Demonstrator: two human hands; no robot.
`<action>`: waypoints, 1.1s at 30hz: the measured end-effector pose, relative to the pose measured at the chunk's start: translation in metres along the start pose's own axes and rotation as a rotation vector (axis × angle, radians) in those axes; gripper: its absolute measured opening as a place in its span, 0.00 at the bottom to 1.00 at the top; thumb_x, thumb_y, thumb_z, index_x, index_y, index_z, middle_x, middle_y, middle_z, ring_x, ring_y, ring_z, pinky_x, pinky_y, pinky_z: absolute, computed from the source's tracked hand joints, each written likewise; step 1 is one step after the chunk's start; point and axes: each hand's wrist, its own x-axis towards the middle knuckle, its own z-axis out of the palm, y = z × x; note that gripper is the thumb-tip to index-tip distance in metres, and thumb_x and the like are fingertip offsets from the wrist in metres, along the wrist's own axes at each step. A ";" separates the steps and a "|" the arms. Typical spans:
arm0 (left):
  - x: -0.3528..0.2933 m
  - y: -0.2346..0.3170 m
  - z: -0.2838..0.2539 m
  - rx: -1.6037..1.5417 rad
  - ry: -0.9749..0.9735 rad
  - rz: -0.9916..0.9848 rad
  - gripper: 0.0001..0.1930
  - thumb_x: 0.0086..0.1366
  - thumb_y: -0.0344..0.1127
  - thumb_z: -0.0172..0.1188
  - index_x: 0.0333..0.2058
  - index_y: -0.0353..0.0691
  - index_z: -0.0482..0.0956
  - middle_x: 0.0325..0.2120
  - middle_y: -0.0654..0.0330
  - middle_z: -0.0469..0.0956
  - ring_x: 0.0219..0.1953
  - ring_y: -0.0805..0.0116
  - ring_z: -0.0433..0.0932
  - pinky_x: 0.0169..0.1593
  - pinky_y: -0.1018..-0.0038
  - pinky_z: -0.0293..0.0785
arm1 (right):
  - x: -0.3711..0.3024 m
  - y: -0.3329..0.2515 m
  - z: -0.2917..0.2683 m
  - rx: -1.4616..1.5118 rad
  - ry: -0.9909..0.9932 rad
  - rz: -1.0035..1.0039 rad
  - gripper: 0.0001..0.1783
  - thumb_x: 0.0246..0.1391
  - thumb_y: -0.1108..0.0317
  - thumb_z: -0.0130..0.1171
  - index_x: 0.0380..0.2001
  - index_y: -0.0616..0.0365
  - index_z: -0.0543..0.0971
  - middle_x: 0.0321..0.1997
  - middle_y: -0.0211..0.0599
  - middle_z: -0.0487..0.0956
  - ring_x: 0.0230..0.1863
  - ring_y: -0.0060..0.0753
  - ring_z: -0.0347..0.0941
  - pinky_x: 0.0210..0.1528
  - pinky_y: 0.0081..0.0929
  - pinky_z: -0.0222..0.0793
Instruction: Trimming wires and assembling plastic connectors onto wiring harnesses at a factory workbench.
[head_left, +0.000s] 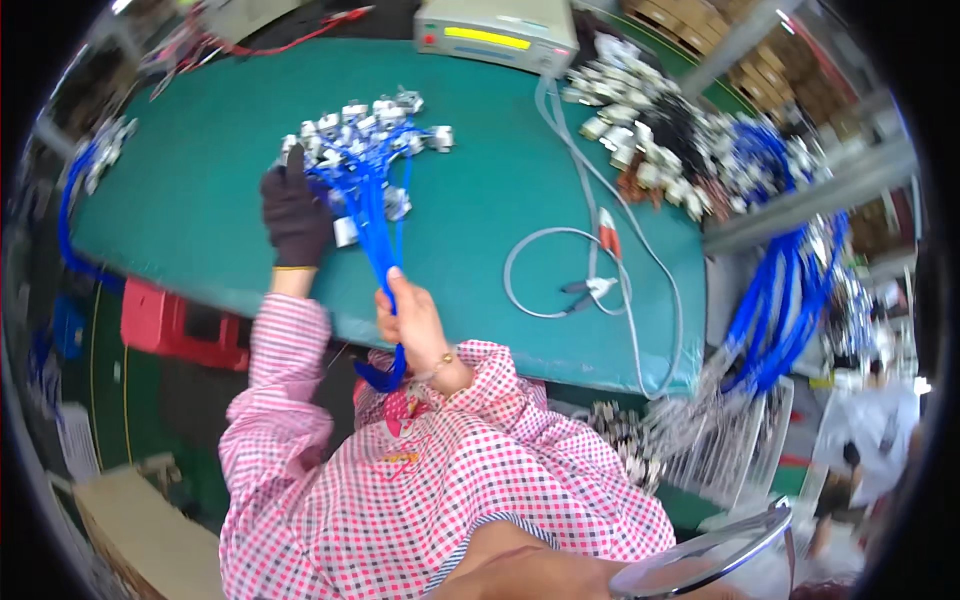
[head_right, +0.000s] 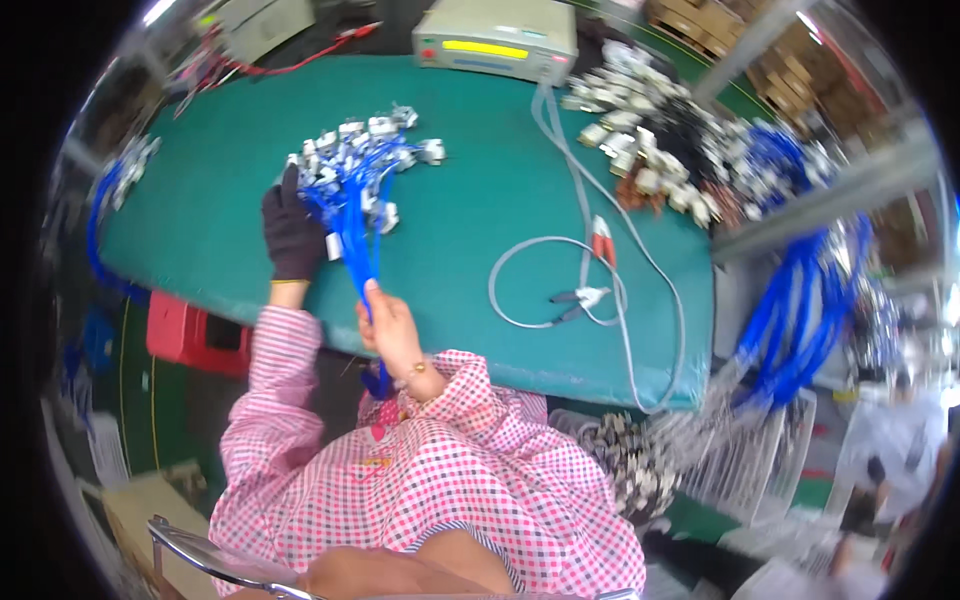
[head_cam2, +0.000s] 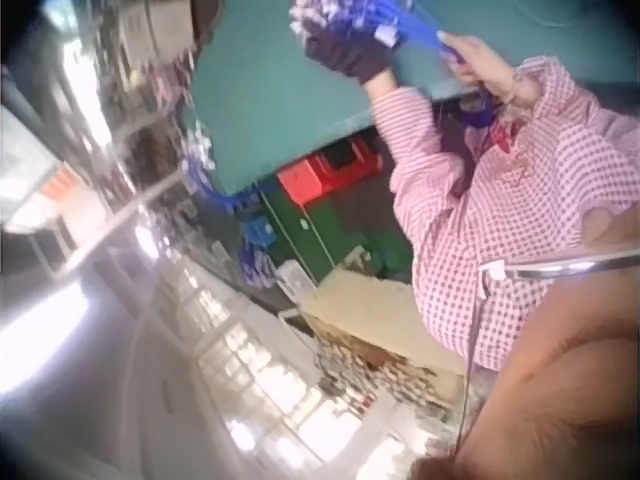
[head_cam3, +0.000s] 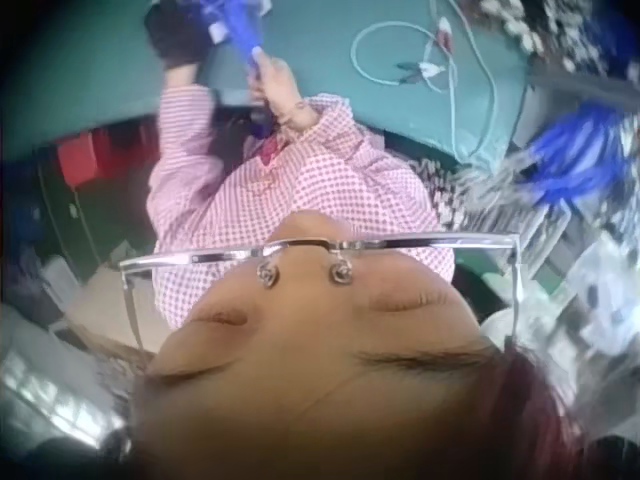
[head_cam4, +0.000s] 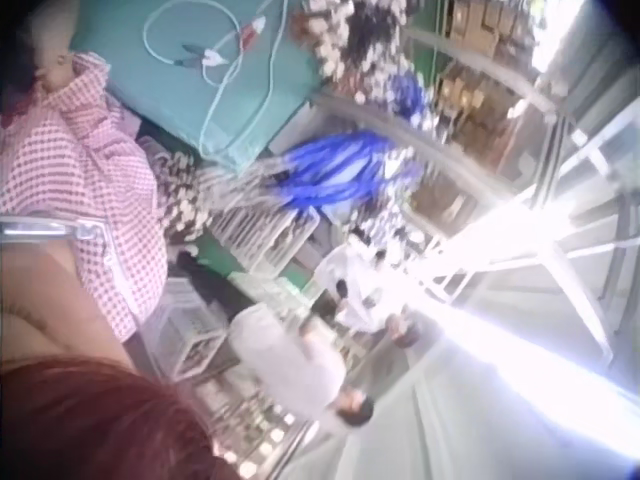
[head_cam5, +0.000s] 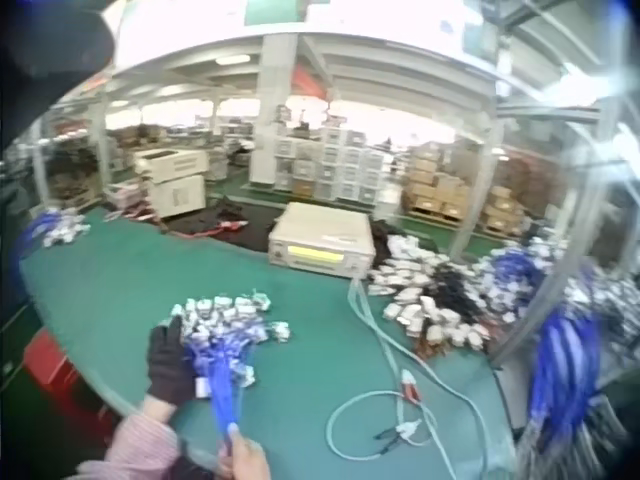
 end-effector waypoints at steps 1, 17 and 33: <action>0.013 -0.015 0.002 -0.066 -0.040 0.233 0.25 0.56 0.33 0.56 0.55 0.44 0.68 0.50 0.47 0.68 0.47 0.48 0.73 0.49 0.60 0.72 | -0.003 -0.001 -0.002 -0.014 -0.016 0.002 0.26 0.65 0.46 0.42 0.20 0.52 0.64 0.11 0.19 0.56 0.10 0.13 0.48 0.12 0.18 0.40; -0.026 0.073 -0.040 -0.403 -0.508 0.273 0.24 0.64 0.41 0.53 0.55 0.37 0.62 0.40 0.51 0.74 0.42 0.55 0.74 0.45 0.65 0.73 | 0.011 -0.079 -0.015 0.612 -0.153 0.083 0.27 0.61 0.41 0.43 0.29 0.56 0.68 0.14 0.29 0.63 0.15 0.30 0.62 0.24 0.28 0.63; 0.040 0.174 0.008 -2.005 -1.185 -0.236 0.17 0.70 0.45 0.43 0.47 0.41 0.74 0.39 0.59 0.80 0.40 0.63 0.76 0.56 0.58 0.66 | 0.016 -0.069 0.006 0.360 -0.070 -0.105 0.27 0.61 0.38 0.42 0.22 0.49 0.60 0.12 0.18 0.52 0.09 0.13 0.43 0.10 0.17 0.38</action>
